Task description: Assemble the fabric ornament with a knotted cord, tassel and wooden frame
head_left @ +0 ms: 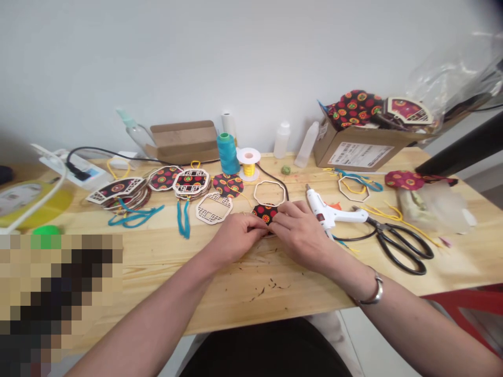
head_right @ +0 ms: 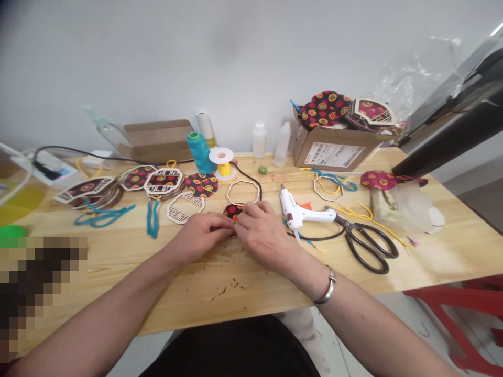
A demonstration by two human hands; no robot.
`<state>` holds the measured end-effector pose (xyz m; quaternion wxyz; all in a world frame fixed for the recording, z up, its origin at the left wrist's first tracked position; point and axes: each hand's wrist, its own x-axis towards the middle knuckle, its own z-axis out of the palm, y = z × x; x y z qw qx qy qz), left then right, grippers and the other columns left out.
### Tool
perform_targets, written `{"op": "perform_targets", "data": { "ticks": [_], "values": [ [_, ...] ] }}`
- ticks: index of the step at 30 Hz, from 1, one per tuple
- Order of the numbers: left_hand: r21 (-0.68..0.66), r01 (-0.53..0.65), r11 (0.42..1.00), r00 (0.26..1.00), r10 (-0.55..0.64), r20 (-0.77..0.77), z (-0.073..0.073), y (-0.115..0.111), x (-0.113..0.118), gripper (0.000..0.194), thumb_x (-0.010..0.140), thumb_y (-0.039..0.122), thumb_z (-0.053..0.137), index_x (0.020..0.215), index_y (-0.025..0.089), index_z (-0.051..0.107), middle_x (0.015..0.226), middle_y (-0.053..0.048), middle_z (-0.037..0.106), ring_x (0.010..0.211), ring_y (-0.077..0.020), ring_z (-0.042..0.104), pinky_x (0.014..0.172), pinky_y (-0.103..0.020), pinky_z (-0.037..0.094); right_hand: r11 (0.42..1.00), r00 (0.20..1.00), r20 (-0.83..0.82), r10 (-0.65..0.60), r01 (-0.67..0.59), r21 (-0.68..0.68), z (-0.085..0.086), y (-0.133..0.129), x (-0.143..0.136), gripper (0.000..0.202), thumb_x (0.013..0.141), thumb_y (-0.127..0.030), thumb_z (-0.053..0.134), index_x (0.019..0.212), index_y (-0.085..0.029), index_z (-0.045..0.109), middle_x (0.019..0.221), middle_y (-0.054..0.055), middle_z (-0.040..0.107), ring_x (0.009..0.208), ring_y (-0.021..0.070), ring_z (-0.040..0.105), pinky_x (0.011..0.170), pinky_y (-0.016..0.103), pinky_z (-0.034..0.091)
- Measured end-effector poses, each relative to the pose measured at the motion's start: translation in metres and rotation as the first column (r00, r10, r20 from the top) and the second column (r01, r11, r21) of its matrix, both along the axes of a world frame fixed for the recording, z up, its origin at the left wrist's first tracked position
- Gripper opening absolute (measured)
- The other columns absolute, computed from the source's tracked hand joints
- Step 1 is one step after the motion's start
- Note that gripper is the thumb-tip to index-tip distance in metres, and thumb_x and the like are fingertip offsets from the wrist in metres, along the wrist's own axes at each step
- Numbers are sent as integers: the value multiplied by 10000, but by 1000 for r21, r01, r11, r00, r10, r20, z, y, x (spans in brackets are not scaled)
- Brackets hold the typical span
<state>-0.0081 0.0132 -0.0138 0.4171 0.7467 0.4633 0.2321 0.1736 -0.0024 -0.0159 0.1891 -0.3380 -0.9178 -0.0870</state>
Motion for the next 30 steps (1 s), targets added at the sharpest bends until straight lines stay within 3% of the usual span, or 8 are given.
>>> {"op": "perform_targets", "data": {
  "ticks": [6,15,22,30],
  "values": [
    [-80,-11,997,1000,11,-6,-3,1,-1,131,732,254,624,797,228,735,840,13,736,778,-170,648,701,-257,476,998,999,-39,-22,19,-54,2,0,6,222,896,-106,425,755,-162,588,739,38,595,881,194,438,741,351,292],
    [-50,-8,999,998,5,-57,-4,1,-2,138,690,258,651,806,215,713,841,0,714,758,-171,636,688,-268,473,986,998,-41,-57,50,-159,10,1,14,178,859,-109,483,729,-170,587,727,21,598,847,183,440,715,338,271],
    [-113,-19,993,1000,19,5,-1,0,0,162,708,291,644,827,192,695,770,-3,696,640,-140,604,578,-236,451,959,997,-41,66,-75,-274,10,0,16,169,826,-80,482,779,-175,613,757,27,605,841,175,445,725,329,279],
    [92,12,996,1000,-11,-14,-3,1,0,153,782,186,554,815,199,703,804,-12,698,737,-146,617,700,-254,458,959,999,10,50,-45,-280,9,0,14,160,813,-99,502,751,-178,627,720,26,602,820,173,452,717,323,278]
  ]
}}
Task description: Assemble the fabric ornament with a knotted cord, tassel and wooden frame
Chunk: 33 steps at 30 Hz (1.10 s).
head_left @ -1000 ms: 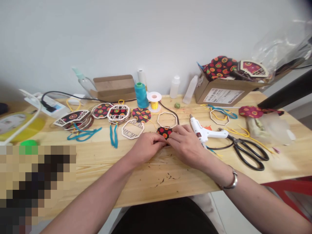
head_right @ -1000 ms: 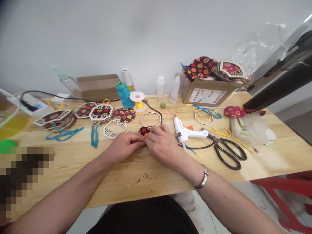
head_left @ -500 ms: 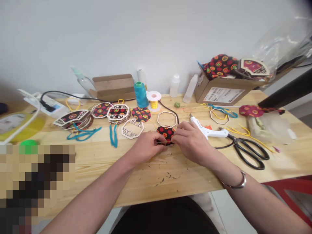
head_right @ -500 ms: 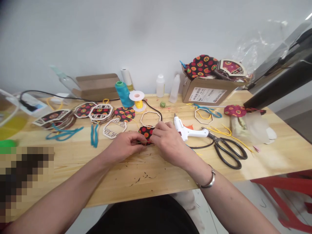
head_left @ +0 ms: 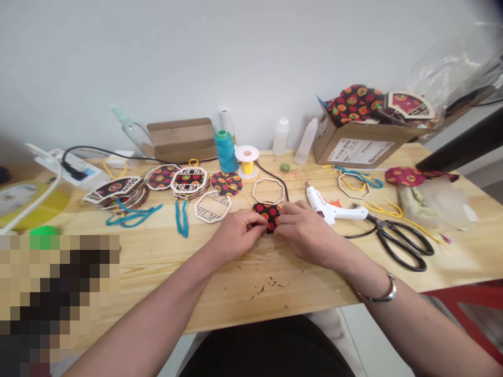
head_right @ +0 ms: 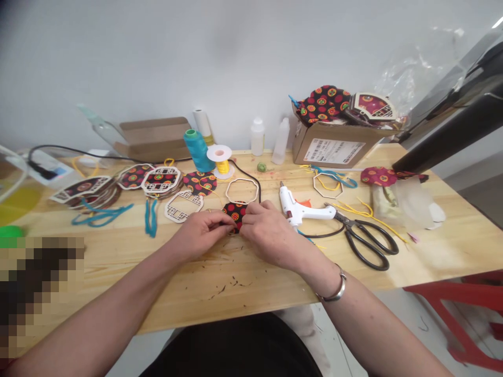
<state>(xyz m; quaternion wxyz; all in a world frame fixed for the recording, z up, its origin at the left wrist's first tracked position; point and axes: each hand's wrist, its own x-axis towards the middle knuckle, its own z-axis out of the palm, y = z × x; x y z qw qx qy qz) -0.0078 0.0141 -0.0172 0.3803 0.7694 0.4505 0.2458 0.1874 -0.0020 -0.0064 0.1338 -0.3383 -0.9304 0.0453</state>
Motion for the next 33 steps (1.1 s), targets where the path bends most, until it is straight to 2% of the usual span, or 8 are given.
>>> {"op": "perform_targets", "data": {
  "ticks": [8,10,12,15,17,22,27,33],
  "values": [
    [68,21,997,1000,-20,-16,0,0,0,201,792,155,528,869,215,703,874,-14,708,804,-157,630,756,-272,468,999,999,28,-25,25,29,-2,0,-2,155,812,-111,524,691,-171,599,694,23,597,795,170,443,705,327,278],
    [13,-10,1000,1000,10,9,2,1,-1,190,796,174,529,870,209,700,888,-16,716,811,-158,633,748,-272,474,999,999,-7,-47,47,21,0,0,-2,177,825,-110,511,689,-170,607,690,27,599,797,171,447,701,325,285],
    [-132,-61,989,995,71,70,5,2,-2,182,806,208,523,878,190,689,867,-25,721,696,-136,627,634,-252,478,996,993,-78,-86,85,-17,3,0,-2,193,829,-102,503,701,-171,629,696,33,610,792,170,451,690,318,300],
    [-432,-111,895,950,223,217,11,5,-6,196,824,263,517,895,151,661,833,-56,720,468,-79,541,407,-199,371,987,967,-204,-155,140,-85,5,2,-1,190,809,-74,514,718,-168,652,705,42,626,777,172,453,676,304,335],
    [-575,-109,811,898,328,292,13,7,-8,199,822,283,537,873,128,651,820,-84,719,443,-74,544,361,-182,330,982,945,-272,-181,161,-95,5,4,1,189,801,-60,518,726,-163,657,703,46,630,771,176,453,683,306,360],
    [-710,-79,700,840,430,330,17,9,-11,197,826,279,558,824,109,657,829,-112,717,512,-119,636,422,-206,463,983,925,-333,-181,166,-75,2,7,5,210,799,-45,502,715,-165,653,689,50,631,765,183,462,697,321,398],
    [-727,-35,685,845,409,345,17,8,-13,179,807,263,599,819,97,665,797,-112,717,542,-137,659,466,-222,514,976,890,-401,-217,211,-60,0,9,6,176,807,-75,523,747,-162,664,707,55,643,764,186,483,700,328,421],
    [-698,79,711,916,225,333,17,9,-18,176,720,283,699,806,130,703,689,-58,711,575,-124,656,543,-229,537,920,759,-537,-369,380,-94,4,13,14,145,801,-134,574,704,-186,669,660,32,645,733,180,537,669,318,441]
  ]
}}
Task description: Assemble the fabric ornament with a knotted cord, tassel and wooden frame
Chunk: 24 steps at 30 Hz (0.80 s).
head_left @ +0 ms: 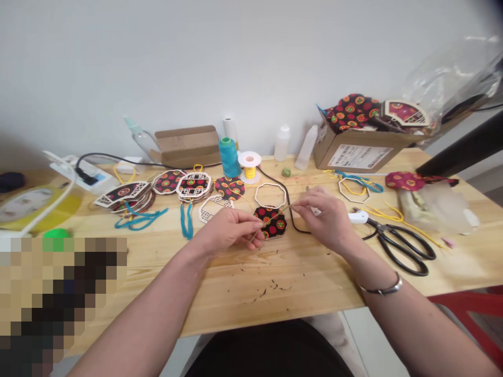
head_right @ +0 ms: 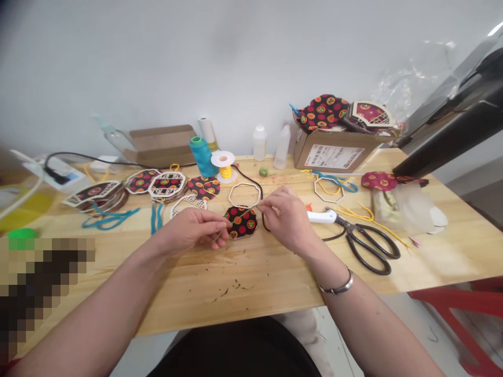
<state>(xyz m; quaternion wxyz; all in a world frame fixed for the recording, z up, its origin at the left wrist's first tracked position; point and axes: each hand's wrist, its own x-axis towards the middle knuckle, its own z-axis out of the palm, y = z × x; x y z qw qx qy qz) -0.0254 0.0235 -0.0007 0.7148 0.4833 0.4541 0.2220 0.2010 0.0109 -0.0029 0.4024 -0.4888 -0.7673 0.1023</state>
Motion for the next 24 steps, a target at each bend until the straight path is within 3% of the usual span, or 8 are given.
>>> {"op": "perform_targets", "data": {
  "ticks": [6,10,12,15,19,24],
  "values": [
    [29,111,993,991,-108,-78,4,-1,-1,127,667,217,707,769,142,715,566,-8,672,496,-93,602,521,-214,506,985,983,-84,-166,169,41,2,2,7,130,794,-176,587,694,-197,667,671,25,649,714,180,554,681,334,436],
    [69,187,980,976,-177,-125,5,-1,-2,114,692,257,698,717,148,721,613,-18,682,529,-89,597,548,-209,483,968,962,-148,-227,240,74,2,3,8,106,780,-181,598,704,-195,671,685,20,652,716,177,563,669,326,441],
    [150,175,973,979,-155,-135,4,-1,-1,126,688,275,711,707,152,728,672,-25,689,572,-89,594,563,-203,466,966,959,-169,-226,243,92,2,2,6,95,773,-171,609,702,-188,671,679,21,648,706,171,558,665,317,441],
    [221,66,973,996,-52,-70,-1,-1,2,125,662,281,742,701,163,736,611,4,643,539,-66,531,510,-178,406,983,972,-174,-155,170,74,3,-3,-4,103,785,-159,605,704,-183,665,663,23,645,695,164,549,668,310,438],
    [55,-98,994,993,94,77,-5,-4,7,147,643,279,764,714,158,723,564,11,635,482,-48,498,472,-166,380,999,992,-126,-17,20,27,2,-13,-21,113,796,-141,596,712,-177,662,668,30,648,711,165,532,673,310,431],
    [-63,-136,989,978,144,151,-4,-6,9,156,642,241,769,722,132,692,660,-36,699,516,-60,567,486,-160,415,997,989,-131,67,-70,-15,-2,-19,-30,125,799,-116,595,724,-183,670,686,26,647,735,156,530,676,296,431]
  ]
}}
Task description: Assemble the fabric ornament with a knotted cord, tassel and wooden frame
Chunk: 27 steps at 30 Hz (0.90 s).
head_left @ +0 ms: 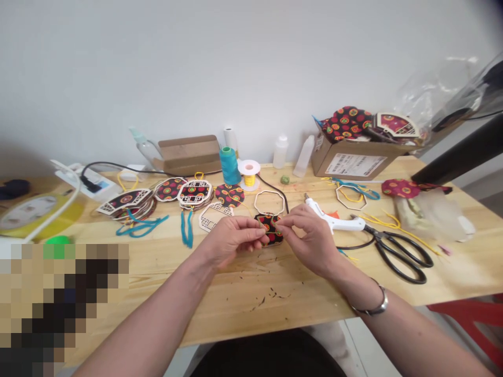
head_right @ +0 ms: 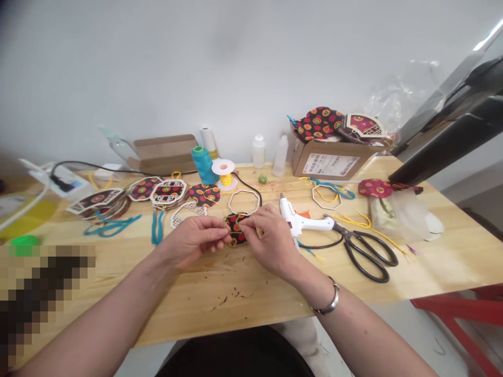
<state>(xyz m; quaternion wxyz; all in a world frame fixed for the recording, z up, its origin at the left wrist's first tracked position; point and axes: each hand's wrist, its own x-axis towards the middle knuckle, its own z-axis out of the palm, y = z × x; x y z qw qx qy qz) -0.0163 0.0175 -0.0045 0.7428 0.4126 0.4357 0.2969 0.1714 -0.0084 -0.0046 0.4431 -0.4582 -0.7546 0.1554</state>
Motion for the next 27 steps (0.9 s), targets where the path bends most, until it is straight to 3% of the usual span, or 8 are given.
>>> {"op": "perform_targets", "data": {
  "ticks": [10,27],
  "values": [
    [-16,7,1000,1000,-7,27,1,1,-1,134,669,222,750,713,124,670,690,-45,714,531,-65,602,474,-143,419,962,985,-169,39,-83,-262,1,3,3,94,778,-174,643,696,-175,690,648,16,629,680,140,558,636,288,447],
    [20,25,999,999,-25,21,3,-1,1,102,675,202,741,706,125,682,680,-34,714,530,-63,605,491,-143,437,952,981,-187,55,-108,-287,-1,3,5,73,755,-196,673,700,-201,721,680,24,646,702,145,576,654,301,460]
  ]
}}
